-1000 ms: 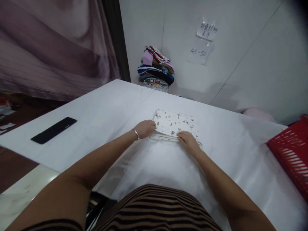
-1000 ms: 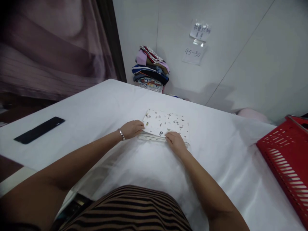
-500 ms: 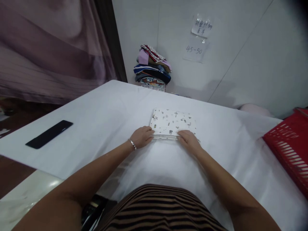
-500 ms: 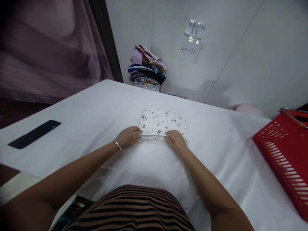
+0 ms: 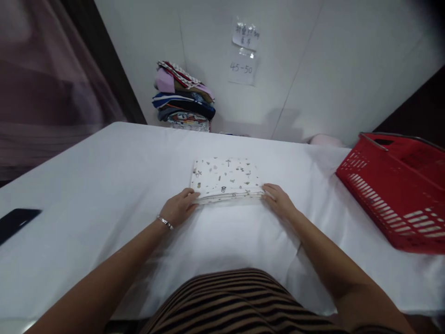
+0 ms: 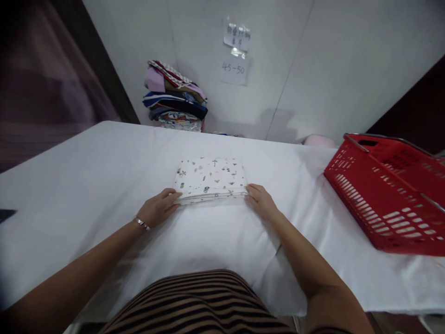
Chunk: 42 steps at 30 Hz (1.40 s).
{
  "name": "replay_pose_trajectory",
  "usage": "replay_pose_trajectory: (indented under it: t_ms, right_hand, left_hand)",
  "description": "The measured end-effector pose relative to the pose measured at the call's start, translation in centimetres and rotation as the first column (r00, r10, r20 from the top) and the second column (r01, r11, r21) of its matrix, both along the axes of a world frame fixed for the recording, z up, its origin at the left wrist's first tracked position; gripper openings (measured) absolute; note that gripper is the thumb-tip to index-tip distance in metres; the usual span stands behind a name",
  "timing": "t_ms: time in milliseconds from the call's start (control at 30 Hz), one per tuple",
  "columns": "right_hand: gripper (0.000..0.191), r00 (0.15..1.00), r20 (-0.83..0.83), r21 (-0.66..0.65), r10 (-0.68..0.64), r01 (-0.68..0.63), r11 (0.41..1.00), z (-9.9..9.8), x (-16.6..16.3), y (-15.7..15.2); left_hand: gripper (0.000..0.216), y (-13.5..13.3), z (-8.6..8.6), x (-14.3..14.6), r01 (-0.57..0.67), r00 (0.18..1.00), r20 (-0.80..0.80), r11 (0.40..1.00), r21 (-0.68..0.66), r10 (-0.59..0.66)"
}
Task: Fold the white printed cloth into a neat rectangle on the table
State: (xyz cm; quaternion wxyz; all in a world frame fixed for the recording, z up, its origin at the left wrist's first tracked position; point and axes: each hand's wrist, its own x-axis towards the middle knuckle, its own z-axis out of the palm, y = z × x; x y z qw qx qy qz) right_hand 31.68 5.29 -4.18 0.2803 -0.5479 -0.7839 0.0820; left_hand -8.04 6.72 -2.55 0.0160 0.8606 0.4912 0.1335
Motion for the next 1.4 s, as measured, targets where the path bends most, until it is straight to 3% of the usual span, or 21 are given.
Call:
replay_pose_trajectory:
  t_ms: [100, 233, 400, 633, 833, 967, 1067, 1133, 1400]
  right_hand:
    - [0.033, 0.977, -0.173, -0.102, -0.127, 0.110, 0.989, -0.5, 0.1, -0.1]
    - [0.031, 0.945, -0.294, -0.175, -0.144, 0.095, 0.980, -1.1, 0.3, 0.1]
    - [0.038, 0.948, -0.292, -0.218, -0.124, 0.061, 0.974, -1.0, 0.1, 0.2]
    - [0.027, 0.954, -0.281, -0.098, -0.099, 0.074, 0.992, -0.3, -0.8, 1.0]
    - [0.024, 0.923, -0.327, -0.304, -0.206, 0.103, 0.947, -0.3, -1.1, 0.8]
    - [0.037, 0.797, -0.470, -0.541, -0.379, 0.079, 0.837, 0.7, -1.1, 0.5]
    - [0.037, 0.671, -0.484, -0.713, -0.561, 0.070, 0.698, 1.7, -1.0, 0.9]
    - [0.038, 0.630, -0.438, -0.795, -0.641, 0.062, 0.604, 2.2, -1.0, 1.4]
    - [0.036, 0.691, -0.252, -0.922, -0.678, 0.041, 0.384, 3.0, -2.3, 3.6]
  left_hand:
    - [0.031, 0.0, -0.4, 0.0, -0.045, 0.999, 0.018, 0.999, 0.002, 0.044]
    - [0.033, 0.2, -1.0, 0.1, -0.099, 0.993, 0.062, 0.995, 0.005, 0.099]
    - [0.034, 0.2, -1.2, 0.3, -0.123, 0.987, 0.109, 0.992, 0.006, 0.122]
    - [0.032, 0.1, -1.4, 0.3, -0.148, 0.980, 0.135, 0.989, -0.006, 0.148]
    - [0.031, 0.1, -1.8, 0.5, -0.169, 0.970, 0.181, 0.986, 0.006, 0.165]
    - [0.030, 0.1, -2.0, 0.4, -0.167, 0.967, 0.196, 0.986, 0.000, 0.164]
    - [0.030, 0.1, -2.2, 0.3, -0.162, 0.965, 0.207, 0.987, -0.005, 0.159]
    - [0.031, 0.1, -2.2, 0.3, -0.152, 0.966, 0.212, 0.988, -0.005, 0.150]
    - [0.034, -0.4, -2.1, 0.1, -0.131, 0.956, 0.259, 0.991, -0.035, 0.135]
